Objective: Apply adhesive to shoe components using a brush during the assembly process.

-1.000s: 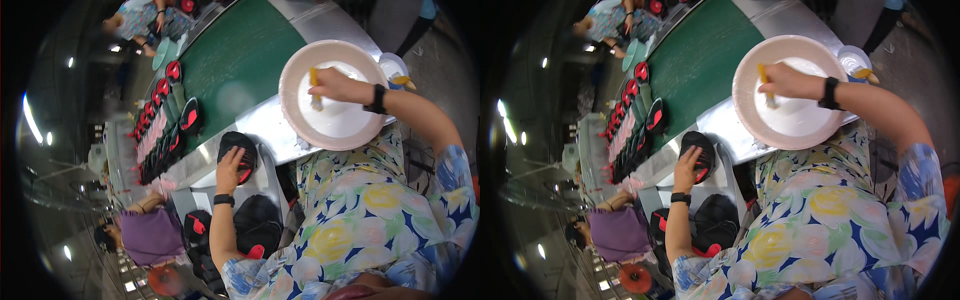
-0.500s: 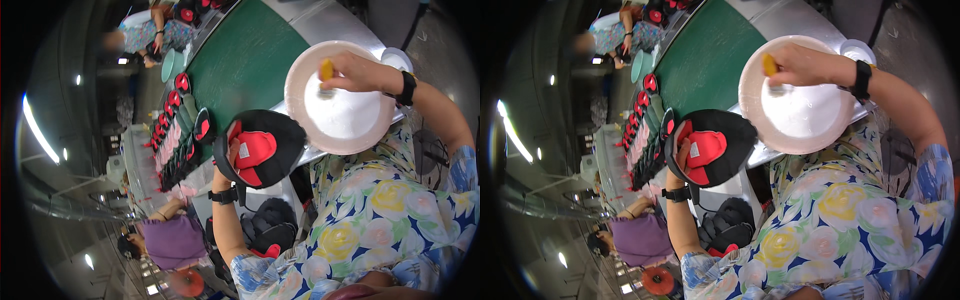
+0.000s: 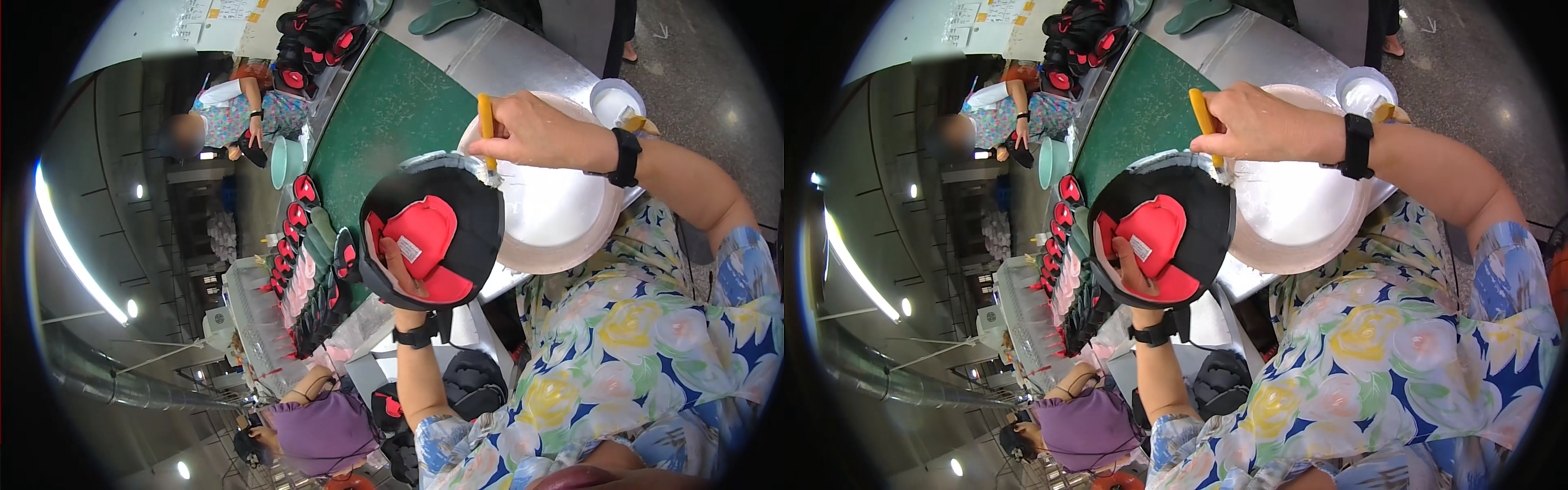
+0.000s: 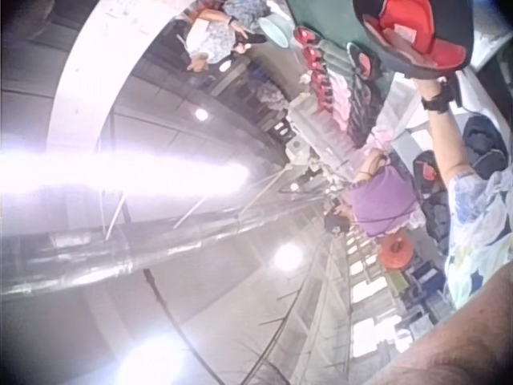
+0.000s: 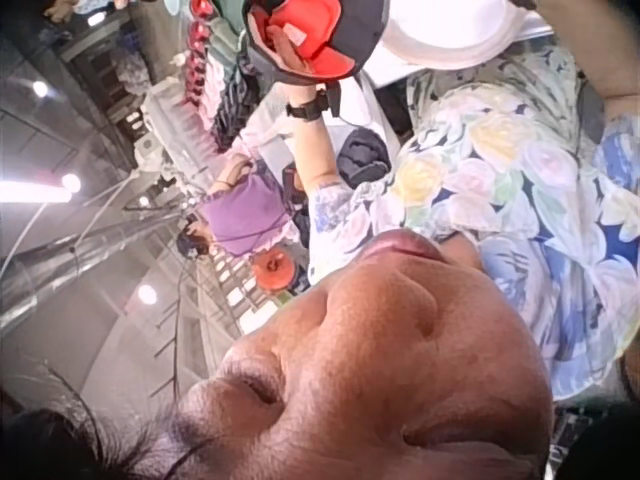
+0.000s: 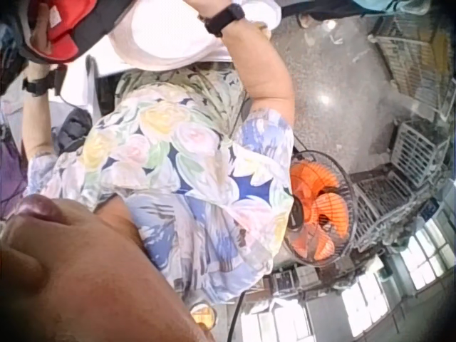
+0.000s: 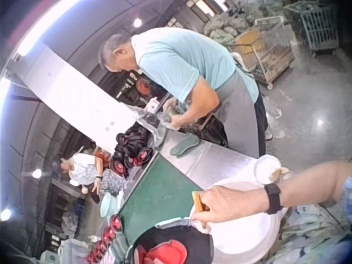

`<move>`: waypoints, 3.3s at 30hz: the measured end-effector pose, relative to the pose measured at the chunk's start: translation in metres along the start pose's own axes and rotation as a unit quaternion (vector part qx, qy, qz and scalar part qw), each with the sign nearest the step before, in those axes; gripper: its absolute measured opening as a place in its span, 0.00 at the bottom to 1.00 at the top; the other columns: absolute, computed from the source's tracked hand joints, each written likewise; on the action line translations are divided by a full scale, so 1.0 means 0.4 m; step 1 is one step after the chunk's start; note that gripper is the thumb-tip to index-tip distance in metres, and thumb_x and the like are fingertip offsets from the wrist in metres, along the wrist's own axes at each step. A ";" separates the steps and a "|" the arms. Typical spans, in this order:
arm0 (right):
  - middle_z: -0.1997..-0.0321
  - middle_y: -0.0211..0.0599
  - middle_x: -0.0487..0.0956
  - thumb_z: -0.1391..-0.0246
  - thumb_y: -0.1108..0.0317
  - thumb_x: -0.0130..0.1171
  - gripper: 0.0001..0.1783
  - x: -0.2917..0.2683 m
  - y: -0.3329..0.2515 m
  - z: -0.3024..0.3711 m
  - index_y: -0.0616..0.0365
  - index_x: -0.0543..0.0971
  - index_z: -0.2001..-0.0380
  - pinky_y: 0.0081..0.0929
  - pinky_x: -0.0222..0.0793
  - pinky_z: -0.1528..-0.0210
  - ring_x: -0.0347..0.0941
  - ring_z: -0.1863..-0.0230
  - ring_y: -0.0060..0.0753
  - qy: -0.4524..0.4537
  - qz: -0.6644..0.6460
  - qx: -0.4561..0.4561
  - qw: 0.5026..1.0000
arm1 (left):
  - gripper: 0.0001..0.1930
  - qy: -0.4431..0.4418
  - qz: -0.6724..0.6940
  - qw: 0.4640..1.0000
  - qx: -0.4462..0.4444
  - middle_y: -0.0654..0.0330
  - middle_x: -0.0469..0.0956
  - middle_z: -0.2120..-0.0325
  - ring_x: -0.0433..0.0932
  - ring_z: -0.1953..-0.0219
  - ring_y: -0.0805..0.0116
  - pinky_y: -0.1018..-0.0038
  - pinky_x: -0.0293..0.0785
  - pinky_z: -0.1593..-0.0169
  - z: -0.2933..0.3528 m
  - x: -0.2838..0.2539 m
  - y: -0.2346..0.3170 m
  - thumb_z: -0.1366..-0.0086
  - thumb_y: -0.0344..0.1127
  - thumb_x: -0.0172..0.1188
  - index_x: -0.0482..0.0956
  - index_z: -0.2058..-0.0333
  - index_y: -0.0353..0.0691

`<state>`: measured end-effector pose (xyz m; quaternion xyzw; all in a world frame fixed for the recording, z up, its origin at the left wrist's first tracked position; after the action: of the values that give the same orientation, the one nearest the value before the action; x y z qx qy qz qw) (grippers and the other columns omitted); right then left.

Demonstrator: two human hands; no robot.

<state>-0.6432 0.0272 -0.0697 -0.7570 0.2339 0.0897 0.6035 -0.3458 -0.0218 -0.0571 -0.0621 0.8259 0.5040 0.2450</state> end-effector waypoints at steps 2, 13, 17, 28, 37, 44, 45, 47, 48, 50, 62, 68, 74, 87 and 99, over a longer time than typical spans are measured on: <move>0.77 0.53 0.78 0.49 0.56 0.64 0.22 0.024 0.014 0.012 0.71 0.76 0.73 0.37 0.71 0.69 0.77 0.75 0.48 0.027 -0.018 0.013 0.999 | 0.27 0.025 0.027 0.999 -0.012 0.50 0.67 0.40 0.71 0.45 0.65 0.69 0.67 0.39 0.009 0.019 -0.047 0.24 0.46 0.46 0.61 0.37 0.31; 0.73 0.53 0.80 0.47 0.57 0.65 0.22 0.115 -0.008 0.076 0.72 0.78 0.69 0.33 0.74 0.67 0.80 0.72 0.43 0.011 -0.152 0.093 0.984 | 0.24 0.232 -0.093 0.960 0.129 0.48 0.66 0.40 0.67 0.39 0.56 0.58 0.64 0.36 0.045 0.079 -0.086 0.29 0.41 0.54 0.63 0.40 0.33; 0.72 0.47 0.81 0.46 0.57 0.65 0.22 0.136 -0.006 0.098 0.71 0.77 0.66 0.29 0.74 0.68 0.80 0.70 0.36 -0.044 -0.209 0.138 0.967 | 0.29 0.159 0.062 0.955 0.243 0.47 0.67 0.40 0.70 0.40 0.52 0.55 0.66 0.36 0.038 0.084 -0.076 0.35 0.43 0.60 0.63 0.40 0.38; 0.70 0.37 0.80 0.47 0.64 0.68 0.12 0.056 -0.010 0.086 0.58 0.76 0.66 0.25 0.70 0.66 0.76 0.71 0.29 0.023 -0.155 -0.157 0.975 | 0.14 -0.221 0.088 0.942 -0.235 0.57 0.80 0.55 0.77 0.54 0.70 0.72 0.74 0.49 0.020 -0.036 -0.161 0.37 0.30 0.64 0.80 0.52 0.35; 0.65 0.36 0.77 0.45 0.65 0.62 0.09 0.139 -0.083 0.064 0.57 0.74 0.66 0.33 0.74 0.60 0.77 0.62 0.41 -0.059 -0.114 -0.488 0.863 | 0.14 -0.260 0.053 0.954 -0.141 0.63 0.80 0.58 0.76 0.52 0.68 0.71 0.73 0.47 0.133 0.126 -0.068 0.44 0.30 0.71 0.83 0.59 0.39; 0.66 0.43 0.77 0.46 0.63 0.63 0.13 0.119 -0.024 0.031 0.61 0.72 0.68 0.37 0.73 0.61 0.77 0.64 0.49 -0.070 -0.011 -0.350 0.934 | 0.12 -0.278 0.208 0.909 -0.232 0.61 0.80 0.58 0.77 0.53 0.68 0.72 0.73 0.47 0.125 0.102 -0.077 0.42 0.30 0.69 0.83 0.59 0.39; 0.69 0.46 0.78 0.47 0.64 0.64 0.14 0.117 -0.013 0.031 0.63 0.72 0.68 0.39 0.72 0.62 0.77 0.66 0.52 -0.069 -0.019 -0.322 0.944 | 0.10 -0.286 0.105 0.947 -0.099 0.61 0.80 0.56 0.78 0.55 0.69 0.73 0.73 0.47 0.130 0.097 -0.093 0.39 0.27 0.65 0.84 0.58 0.38; 0.71 0.48 0.78 0.47 0.65 0.63 0.14 0.096 -0.020 0.031 0.64 0.72 0.67 0.39 0.72 0.63 0.77 0.66 0.53 -0.102 -0.019 -0.272 0.957 | 0.09 -0.269 0.105 0.950 -0.121 0.60 0.80 0.55 0.78 0.55 0.69 0.73 0.74 0.47 0.137 0.067 -0.126 0.38 0.25 0.63 0.84 0.58 0.36; 0.72 0.50 0.78 0.48 0.65 0.63 0.14 0.082 -0.016 0.035 0.65 0.73 0.67 0.39 0.71 0.64 0.78 0.66 0.54 -0.133 -0.015 -0.213 0.968 | 0.09 -0.258 0.110 0.949 -0.143 0.60 0.80 0.54 0.78 0.55 0.69 0.73 0.74 0.47 0.131 0.065 -0.121 0.37 0.24 0.62 0.84 0.58 0.35; 0.73 0.52 0.78 0.48 0.65 0.62 0.14 0.065 -0.004 0.048 0.67 0.73 0.68 0.39 0.71 0.65 0.78 0.66 0.53 -0.136 -0.023 -0.194 0.971 | 0.09 -0.250 0.171 0.941 -0.153 0.59 0.80 0.54 0.78 0.55 0.69 0.73 0.75 0.48 0.127 0.058 -0.103 0.37 0.25 0.62 0.83 0.57 0.34; 0.68 0.41 0.76 0.46 0.68 0.62 0.10 0.082 -0.023 0.068 0.60 0.72 0.68 0.38 0.72 0.61 0.76 0.63 0.46 -0.068 -0.020 -0.372 0.925 | 0.12 -0.138 0.165 0.966 -0.144 0.57 0.81 0.60 0.79 0.61 0.72 0.72 0.76 0.56 0.087 0.045 -0.015 0.32 0.33 0.60 0.80 0.55 0.31; 0.67 0.42 0.78 0.49 0.67 0.65 0.10 0.043 -0.031 0.058 0.58 0.75 0.67 0.37 0.72 0.61 0.77 0.63 0.47 -0.083 0.011 -0.331 0.940 | 0.14 -0.154 0.078 0.974 -0.146 0.53 0.80 0.55 0.78 0.57 0.70 0.72 0.74 0.51 0.090 0.005 -0.050 0.32 0.32 0.59 0.79 0.50 0.33; 0.74 0.52 0.77 0.48 0.62 0.64 0.17 0.060 -0.026 0.005 0.66 0.73 0.68 0.42 0.71 0.65 0.77 0.69 0.55 -0.072 0.023 -0.217 0.973 | 0.18 -0.087 0.031 0.995 -0.041 0.61 0.76 0.47 0.72 0.45 0.69 0.72 0.64 0.38 0.063 0.014 -0.057 0.31 0.33 0.58 0.75 0.43 0.37; 0.71 0.37 0.79 0.50 0.67 0.66 0.11 0.022 -0.021 0.078 0.65 0.79 0.68 0.23 0.69 0.67 0.74 0.70 0.25 -0.061 -0.051 0.062 0.995 | 0.15 0.248 0.204 0.924 -0.209 0.55 0.76 0.52 0.79 0.56 0.64 0.69 0.80 0.59 0.092 -0.275 -0.571 0.33 0.28 0.53 0.70 0.48 0.41; 0.70 0.29 0.74 0.43 0.70 0.61 0.08 0.103 0.108 0.062 0.59 0.73 0.64 0.16 0.68 0.66 0.72 0.70 0.18 -0.057 -0.075 0.210 0.973 | 0.33 0.089 -0.324 0.862 -0.380 0.39 0.78 0.53 0.77 0.49 0.42 0.55 0.73 0.46 -0.065 -0.438 -0.977 0.41 0.30 0.60 0.60 0.37 0.36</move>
<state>-0.6234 0.0337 -0.1309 -0.6228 0.1554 0.0358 0.7660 -0.0653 -0.2587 -0.2790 -0.4590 0.5217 0.6633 0.2779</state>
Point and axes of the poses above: each hand's wrist, its own z-axis away from the middle knuckle, its own x-axis out of the palm, y = z × x, the point moved 1 cm from there along -z, towards the middle knuckle
